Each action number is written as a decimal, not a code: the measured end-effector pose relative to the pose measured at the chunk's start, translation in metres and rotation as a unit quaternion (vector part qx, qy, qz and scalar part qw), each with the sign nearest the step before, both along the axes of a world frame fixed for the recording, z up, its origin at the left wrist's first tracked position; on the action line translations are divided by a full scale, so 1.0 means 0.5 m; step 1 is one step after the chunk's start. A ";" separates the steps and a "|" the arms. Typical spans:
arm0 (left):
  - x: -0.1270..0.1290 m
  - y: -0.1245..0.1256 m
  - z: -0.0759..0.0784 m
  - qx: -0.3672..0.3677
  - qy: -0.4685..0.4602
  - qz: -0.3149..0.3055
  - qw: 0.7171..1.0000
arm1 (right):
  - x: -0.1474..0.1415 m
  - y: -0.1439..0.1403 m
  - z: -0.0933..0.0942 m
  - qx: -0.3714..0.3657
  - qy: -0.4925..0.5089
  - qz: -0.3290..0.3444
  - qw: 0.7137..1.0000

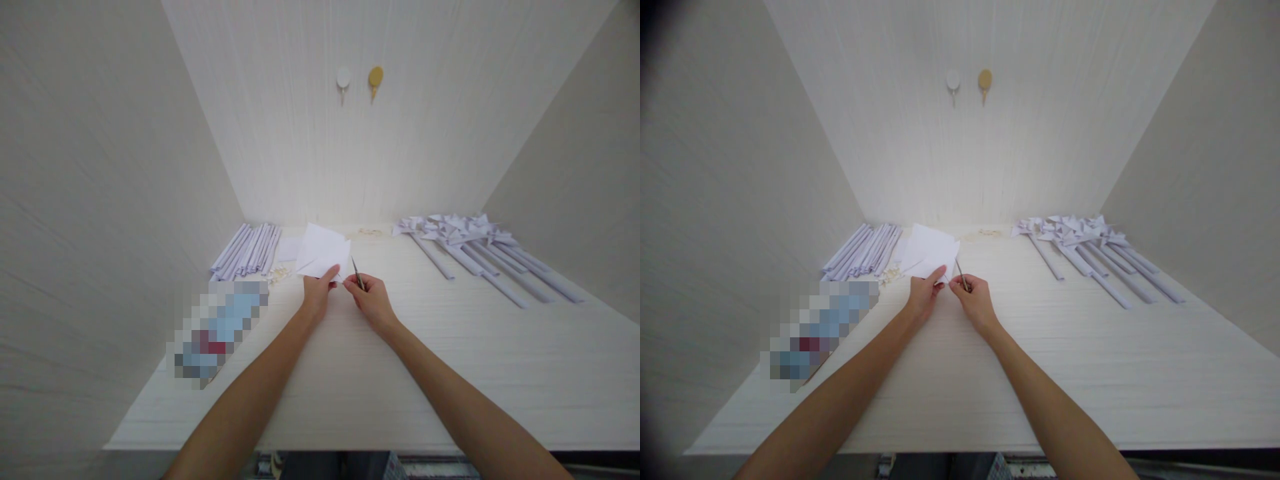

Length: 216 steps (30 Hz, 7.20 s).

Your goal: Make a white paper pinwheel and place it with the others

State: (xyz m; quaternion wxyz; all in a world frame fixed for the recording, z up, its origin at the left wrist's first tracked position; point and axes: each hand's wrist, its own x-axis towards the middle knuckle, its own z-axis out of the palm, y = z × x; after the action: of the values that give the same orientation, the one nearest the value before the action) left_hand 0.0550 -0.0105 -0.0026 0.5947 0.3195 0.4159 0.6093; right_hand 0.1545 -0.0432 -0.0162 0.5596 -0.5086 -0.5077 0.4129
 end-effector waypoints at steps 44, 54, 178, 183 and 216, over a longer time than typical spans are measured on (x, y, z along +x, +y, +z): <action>0.001 0.002 -0.010 0.041 0.015 -0.035 0.998 | 0.000 -0.001 0.005 -0.013 0.045 -0.038 0.998; 0.001 -0.002 -0.007 0.040 0.036 -0.053 0.997 | 0.001 0.004 -0.003 -0.013 0.058 -0.045 0.997; -0.004 0.011 -0.011 0.029 -0.005 0.014 0.999 | -0.009 -0.014 0.029 -0.050 0.211 0.091 0.972; -0.005 0.010 -0.007 0.026 -0.049 0.038 0.998 | -0.024 -0.028 0.028 -0.102 0.206 0.149 0.962; 0.008 0.005 -0.006 -0.003 -0.102 0.060 0.993 | -0.039 -0.032 0.032 -0.177 0.179 0.129 0.959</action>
State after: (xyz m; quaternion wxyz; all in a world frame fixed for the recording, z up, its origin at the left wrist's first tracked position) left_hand 0.0592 -0.0081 -0.0054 0.5979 0.2282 0.3733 0.6717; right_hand 0.1352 -0.0591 -0.0001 0.4844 -0.4478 -0.3789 0.6490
